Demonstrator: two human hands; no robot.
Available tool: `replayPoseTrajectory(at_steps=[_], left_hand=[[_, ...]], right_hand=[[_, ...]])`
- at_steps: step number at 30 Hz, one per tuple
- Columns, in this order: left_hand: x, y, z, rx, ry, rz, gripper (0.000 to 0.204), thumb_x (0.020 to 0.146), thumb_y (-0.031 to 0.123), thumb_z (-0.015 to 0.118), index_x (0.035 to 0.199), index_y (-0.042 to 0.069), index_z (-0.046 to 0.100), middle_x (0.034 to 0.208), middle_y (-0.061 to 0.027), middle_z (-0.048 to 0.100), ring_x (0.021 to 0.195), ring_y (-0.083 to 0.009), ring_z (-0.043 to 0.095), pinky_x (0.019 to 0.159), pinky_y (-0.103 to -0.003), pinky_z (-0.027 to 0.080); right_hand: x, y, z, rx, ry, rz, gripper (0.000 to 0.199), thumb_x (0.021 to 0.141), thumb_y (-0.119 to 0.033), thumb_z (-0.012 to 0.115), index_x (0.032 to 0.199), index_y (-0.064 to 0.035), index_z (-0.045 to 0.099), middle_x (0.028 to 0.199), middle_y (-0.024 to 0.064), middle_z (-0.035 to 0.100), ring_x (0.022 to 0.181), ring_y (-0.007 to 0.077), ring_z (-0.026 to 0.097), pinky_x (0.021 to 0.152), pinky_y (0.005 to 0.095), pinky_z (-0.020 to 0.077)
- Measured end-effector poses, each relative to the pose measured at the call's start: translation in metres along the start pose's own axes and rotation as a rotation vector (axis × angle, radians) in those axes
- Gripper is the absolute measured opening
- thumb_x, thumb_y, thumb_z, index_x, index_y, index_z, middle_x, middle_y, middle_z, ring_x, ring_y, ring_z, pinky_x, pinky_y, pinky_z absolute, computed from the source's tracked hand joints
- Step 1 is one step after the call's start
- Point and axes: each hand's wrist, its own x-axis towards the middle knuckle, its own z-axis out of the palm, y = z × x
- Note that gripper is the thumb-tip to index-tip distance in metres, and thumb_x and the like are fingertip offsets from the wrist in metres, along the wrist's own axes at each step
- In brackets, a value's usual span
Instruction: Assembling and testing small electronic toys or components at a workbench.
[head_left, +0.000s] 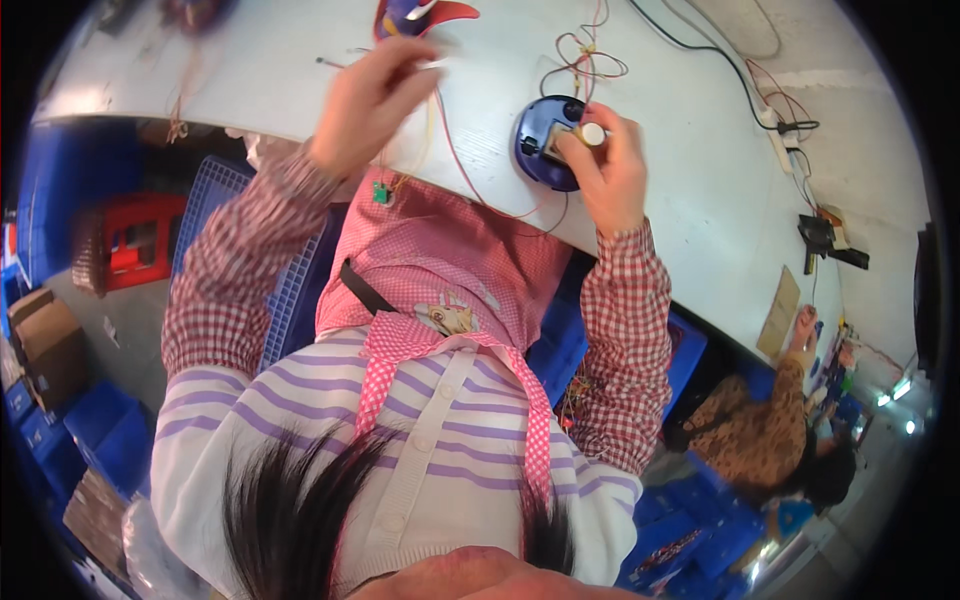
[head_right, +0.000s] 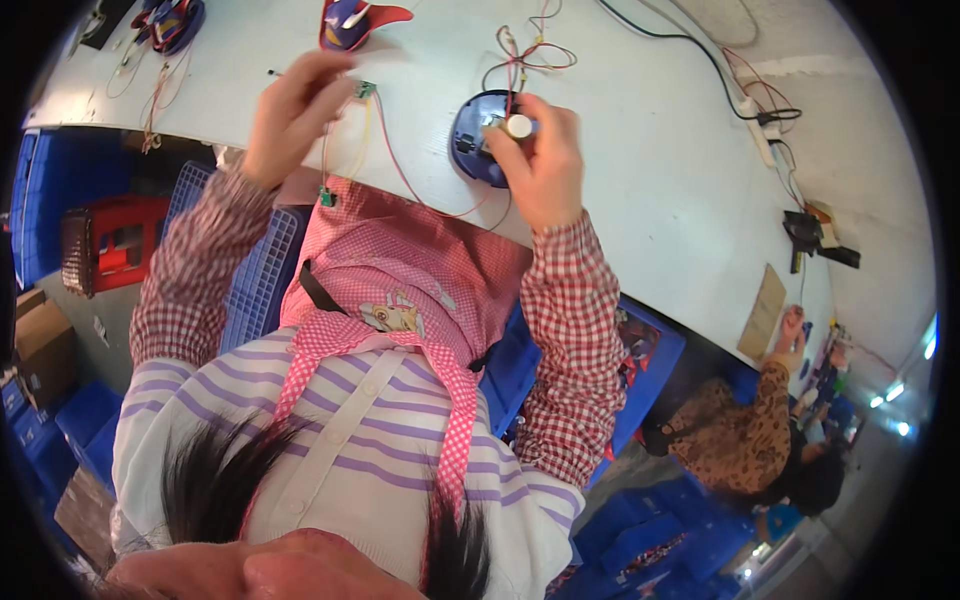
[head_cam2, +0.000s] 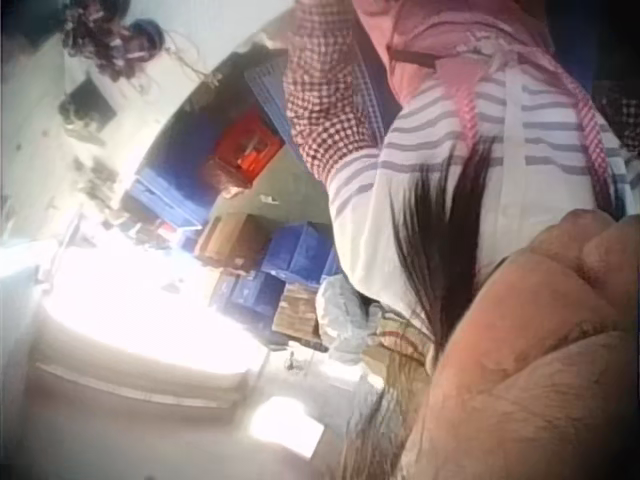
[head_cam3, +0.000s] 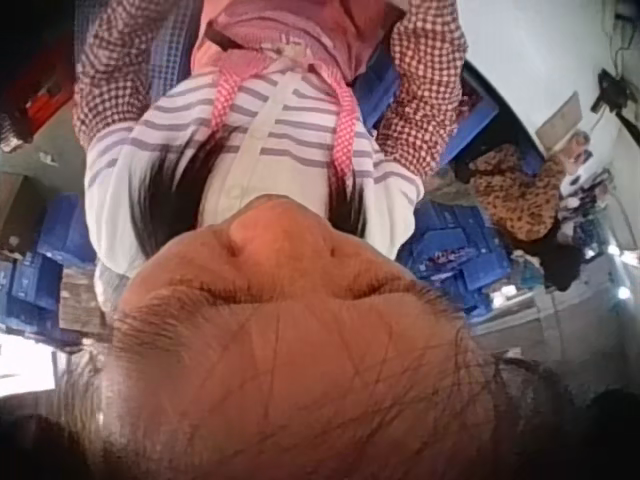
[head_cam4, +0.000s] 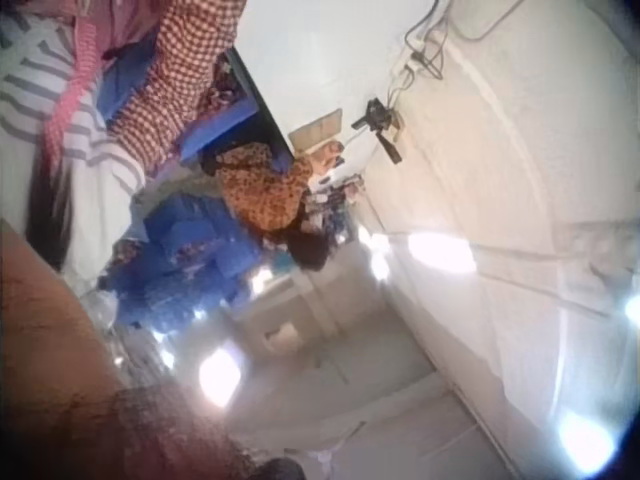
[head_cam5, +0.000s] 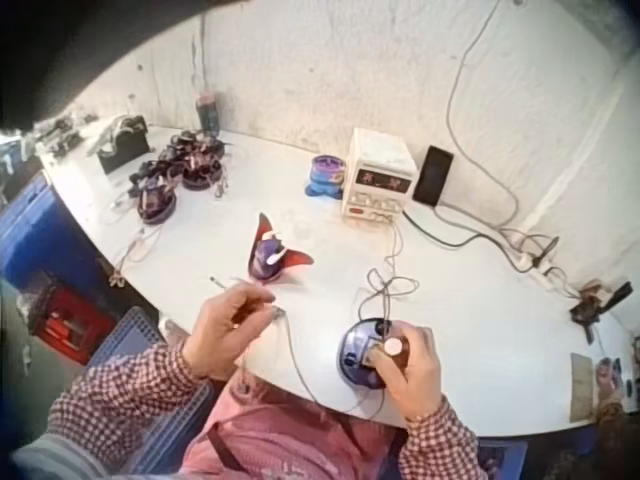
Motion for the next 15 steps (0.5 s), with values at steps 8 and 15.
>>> replayPoseTrajectory(at_steps=[8,15], left_hand=[[-0.137,-0.032,-0.011,0.029,0.031,-0.376,0.031,0.080,0.012,0.068,0.106,-0.001,0.056,0.088,-0.0052,0.052,0.065,-0.0097,0.048,0.057,-0.020,0.043],[-0.124,-0.037,0.013,-0.189,0.000,-0.560,0.028,0.086,0.012,0.061,0.111,0.000,0.056,0.087,-0.0051,0.056,0.061,-0.0063,0.047,0.052,-0.016,0.040]], right_hand=[[-0.074,-0.077,0.039,0.246,-0.264,0.164,0.028,0.079,-0.005,0.065,0.105,-0.0005,0.057,0.087,0.0082,0.058,0.060,0.0142,0.050,0.056,0.0243,0.0433],[-0.084,-0.060,0.138,0.311,-0.190,0.167,0.033,0.085,-0.012,0.061,0.113,0.0021,0.053,0.093,0.0114,0.060,0.067,0.0150,0.057,0.061,0.0232,0.0464]])
